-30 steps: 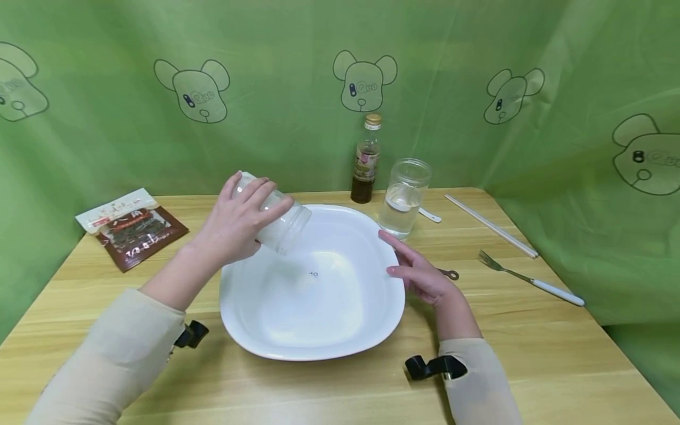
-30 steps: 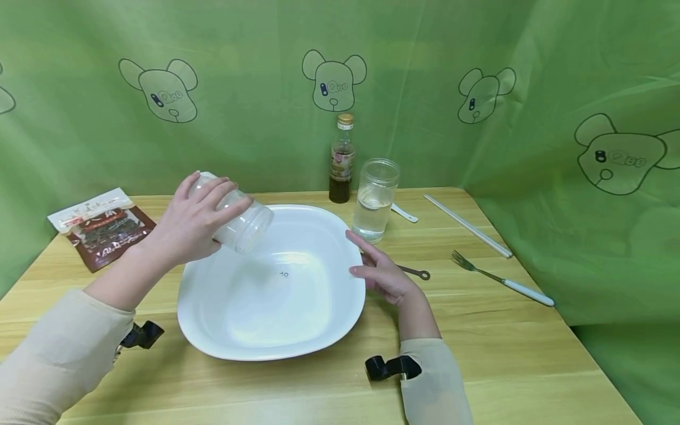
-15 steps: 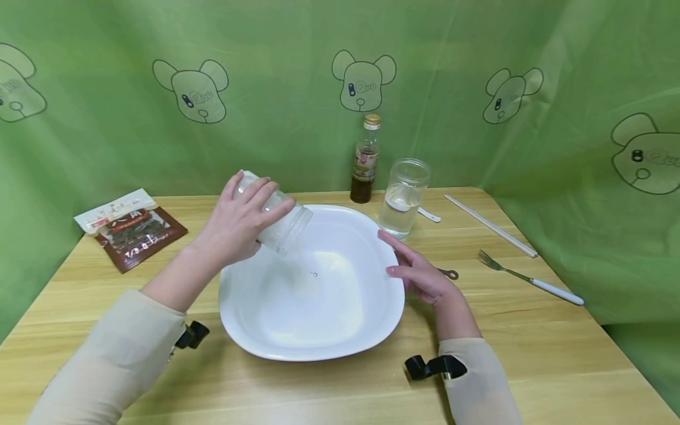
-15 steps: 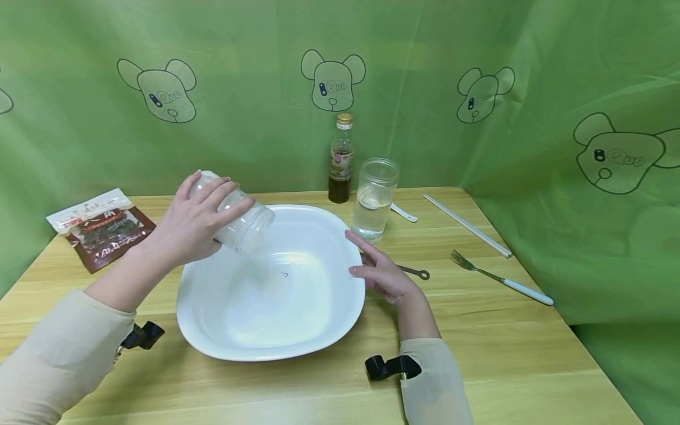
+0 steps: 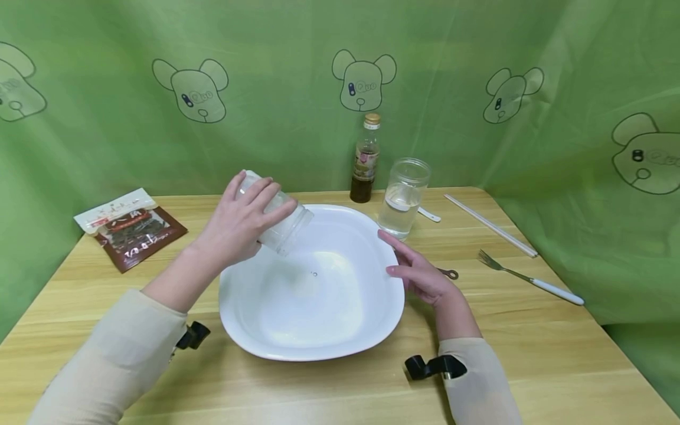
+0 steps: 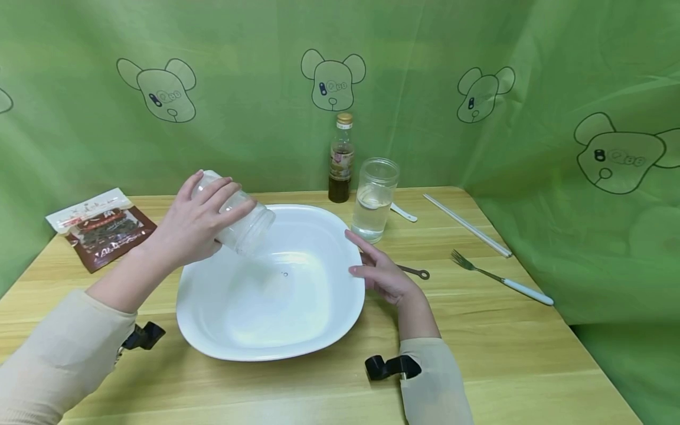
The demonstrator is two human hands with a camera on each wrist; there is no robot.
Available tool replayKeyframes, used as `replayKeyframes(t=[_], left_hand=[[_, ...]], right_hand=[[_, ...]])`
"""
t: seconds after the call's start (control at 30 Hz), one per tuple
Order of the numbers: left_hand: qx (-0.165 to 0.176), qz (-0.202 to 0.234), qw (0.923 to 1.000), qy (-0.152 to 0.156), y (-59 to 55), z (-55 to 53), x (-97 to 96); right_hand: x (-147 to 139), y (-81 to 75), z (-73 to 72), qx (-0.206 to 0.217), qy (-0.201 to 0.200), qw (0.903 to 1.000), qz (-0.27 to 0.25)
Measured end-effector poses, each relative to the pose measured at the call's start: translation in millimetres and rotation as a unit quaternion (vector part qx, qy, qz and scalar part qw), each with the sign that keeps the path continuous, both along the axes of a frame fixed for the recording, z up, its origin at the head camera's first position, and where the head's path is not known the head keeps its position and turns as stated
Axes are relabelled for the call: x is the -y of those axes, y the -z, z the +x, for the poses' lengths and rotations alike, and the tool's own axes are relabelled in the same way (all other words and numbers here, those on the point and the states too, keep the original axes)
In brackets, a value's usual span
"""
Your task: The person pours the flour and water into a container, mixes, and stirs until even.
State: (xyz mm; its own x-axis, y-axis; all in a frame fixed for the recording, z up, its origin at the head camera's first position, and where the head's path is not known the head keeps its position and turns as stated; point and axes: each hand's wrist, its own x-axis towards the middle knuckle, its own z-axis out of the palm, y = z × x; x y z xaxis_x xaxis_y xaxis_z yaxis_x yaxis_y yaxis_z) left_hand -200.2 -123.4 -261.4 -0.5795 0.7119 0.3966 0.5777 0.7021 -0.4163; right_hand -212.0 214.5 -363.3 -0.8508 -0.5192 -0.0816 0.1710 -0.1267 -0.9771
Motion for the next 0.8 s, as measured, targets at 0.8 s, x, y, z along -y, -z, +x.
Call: replayKeyframes(t=[0.8], left_hand=[[-0.005,-0.012,0.9999,0.003,0.1,0.4,-2.3]], right_hand=[[1.2,-0.9,1.5,-0.002,0.004,1.0000,0.001]])
